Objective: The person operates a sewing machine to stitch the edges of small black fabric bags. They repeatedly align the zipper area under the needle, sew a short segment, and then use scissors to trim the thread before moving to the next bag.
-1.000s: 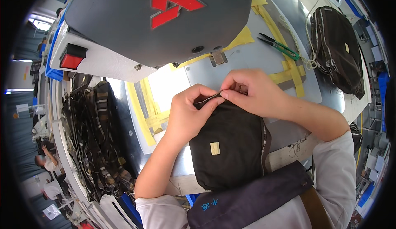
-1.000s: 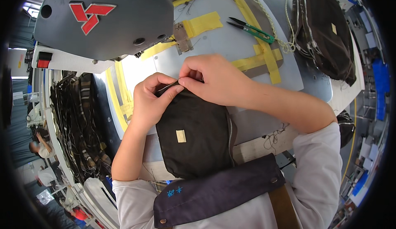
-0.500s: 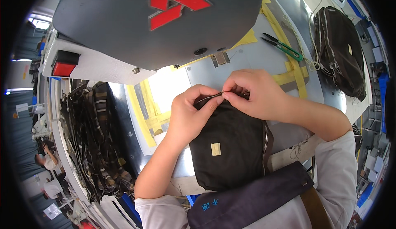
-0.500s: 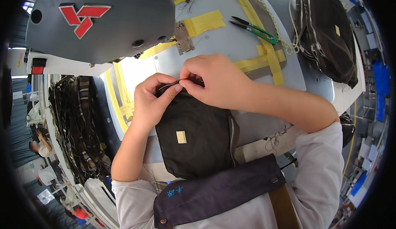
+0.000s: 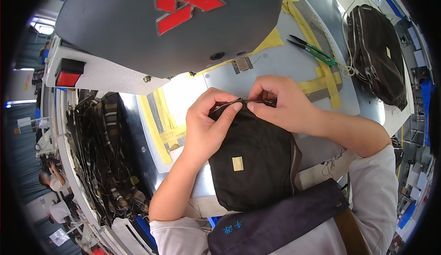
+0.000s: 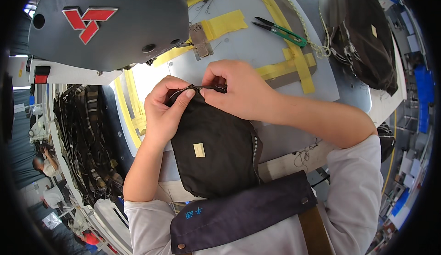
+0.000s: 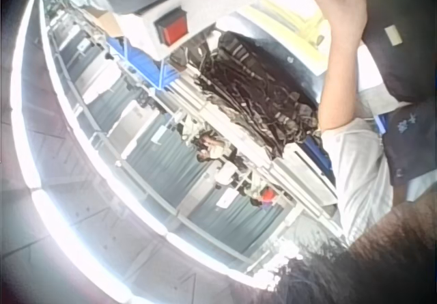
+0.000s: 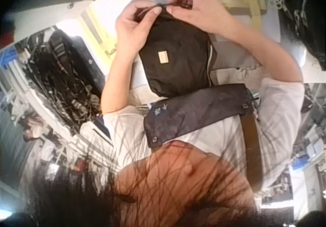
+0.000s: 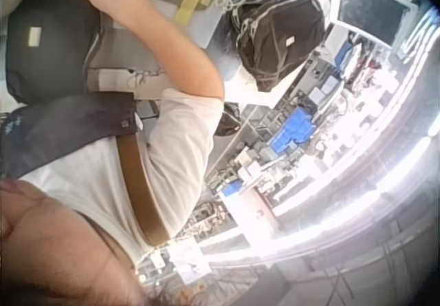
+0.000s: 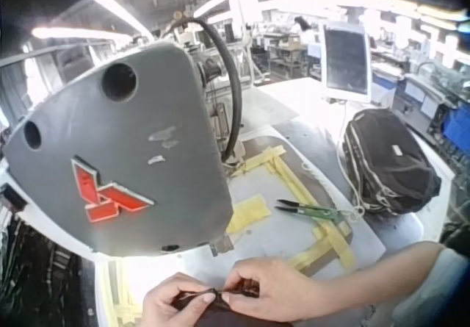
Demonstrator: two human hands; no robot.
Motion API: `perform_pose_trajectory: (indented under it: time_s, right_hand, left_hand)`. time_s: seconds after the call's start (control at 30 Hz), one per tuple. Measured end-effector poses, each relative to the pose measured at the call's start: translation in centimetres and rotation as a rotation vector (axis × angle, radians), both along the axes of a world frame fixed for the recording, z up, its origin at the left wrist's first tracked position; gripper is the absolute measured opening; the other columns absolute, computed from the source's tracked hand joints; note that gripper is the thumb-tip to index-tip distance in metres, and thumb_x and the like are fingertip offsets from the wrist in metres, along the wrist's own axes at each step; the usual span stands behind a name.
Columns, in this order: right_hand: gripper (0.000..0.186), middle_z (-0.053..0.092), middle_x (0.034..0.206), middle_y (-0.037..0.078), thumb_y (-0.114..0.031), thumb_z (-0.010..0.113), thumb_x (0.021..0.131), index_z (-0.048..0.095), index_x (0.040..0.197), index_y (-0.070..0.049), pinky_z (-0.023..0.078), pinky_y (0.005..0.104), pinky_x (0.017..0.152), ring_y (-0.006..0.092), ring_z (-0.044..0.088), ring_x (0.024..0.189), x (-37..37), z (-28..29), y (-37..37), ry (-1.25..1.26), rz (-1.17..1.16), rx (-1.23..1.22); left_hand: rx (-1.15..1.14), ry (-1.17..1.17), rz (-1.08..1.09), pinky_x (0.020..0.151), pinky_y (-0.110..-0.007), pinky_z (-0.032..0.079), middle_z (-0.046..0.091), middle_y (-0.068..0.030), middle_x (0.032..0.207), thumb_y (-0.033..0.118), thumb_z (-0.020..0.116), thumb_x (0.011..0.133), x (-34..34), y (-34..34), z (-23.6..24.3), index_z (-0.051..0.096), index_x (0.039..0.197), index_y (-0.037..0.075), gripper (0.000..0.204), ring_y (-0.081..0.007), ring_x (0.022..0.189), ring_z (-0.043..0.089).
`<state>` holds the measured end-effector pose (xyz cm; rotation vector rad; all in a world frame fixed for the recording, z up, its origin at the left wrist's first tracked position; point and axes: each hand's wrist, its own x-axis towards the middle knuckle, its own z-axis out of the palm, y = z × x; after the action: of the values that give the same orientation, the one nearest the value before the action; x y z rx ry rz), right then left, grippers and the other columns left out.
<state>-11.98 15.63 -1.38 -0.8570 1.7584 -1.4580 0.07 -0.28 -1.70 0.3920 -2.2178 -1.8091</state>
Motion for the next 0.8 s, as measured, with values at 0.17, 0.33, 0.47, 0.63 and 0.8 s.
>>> perform_pose_trajectory:
  time_s: [0.17,0.33,0.47,0.63,0.8]
  right_hand:
    - [0.014,0.061,0.078,0.010,-0.011,0.067,0.081,0.060,0.084,0.000,0.048,0.0313,0.061,0.0175,0.059,0.067,0.3,0.0,0.2,0.154,-0.043,-0.026]
    - [0.015,0.061,0.078,0.012,-0.012,0.068,0.081,0.060,0.084,0.000,0.049,0.0331,0.062,0.0225,0.061,0.067,0.2,-0.4,0.0,0.277,-0.058,-0.052]
    - [0.015,0.063,0.078,0.012,-0.013,0.067,0.081,0.061,0.086,0.000,0.050,0.0338,0.064,0.0230,0.062,0.069,0.0,0.2,0.0,0.310,-0.010,0.051]
    - [0.015,0.063,0.081,0.011,-0.014,0.068,0.082,0.065,0.090,-0.002,0.050,0.0334,0.066,0.0227,0.063,0.071,-0.1,-0.8,0.3,0.174,-0.063,-0.031]
    - [0.017,0.065,0.090,0.009,-0.016,0.069,0.082,0.067,0.093,-0.003,0.050,0.0329,0.068,0.0222,0.064,0.074,-1.4,0.2,0.8,0.478,-0.059,0.103]
  left_hand:
    - [-0.012,0.000,0.022,0.076,-0.025,0.050,0.064,-0.0048,0.085,0.001,0.069,0.085,-0.1,0.3,0.3,0.065,0.091,0.000,0.008,-0.0113,0.081,0.062]
    - [-0.021,-0.002,0.027,0.077,-0.025,0.050,0.066,-0.0051,0.085,0.002,0.069,0.085,-0.2,0.2,-0.1,0.065,0.091,0.000,0.008,-0.0120,0.081,0.063]
    - [-0.071,-0.030,0.015,0.077,-0.025,0.050,0.066,-0.0051,0.085,0.003,0.069,0.085,-0.2,0.2,-0.4,0.065,0.091,0.000,0.009,-0.0122,0.081,0.064]
    - [-0.070,-0.048,0.047,0.075,-0.026,0.050,0.067,-0.0052,0.084,0.005,0.069,0.085,-0.6,0.1,-0.3,0.065,0.092,-0.001,0.010,-0.0115,0.079,0.063]
    - [-0.079,-0.130,0.058,0.072,-0.021,0.047,0.066,-0.0009,0.085,0.005,0.070,0.086,-1.7,-0.1,-0.4,0.065,0.094,-0.001,0.011,-0.0055,0.077,0.058]
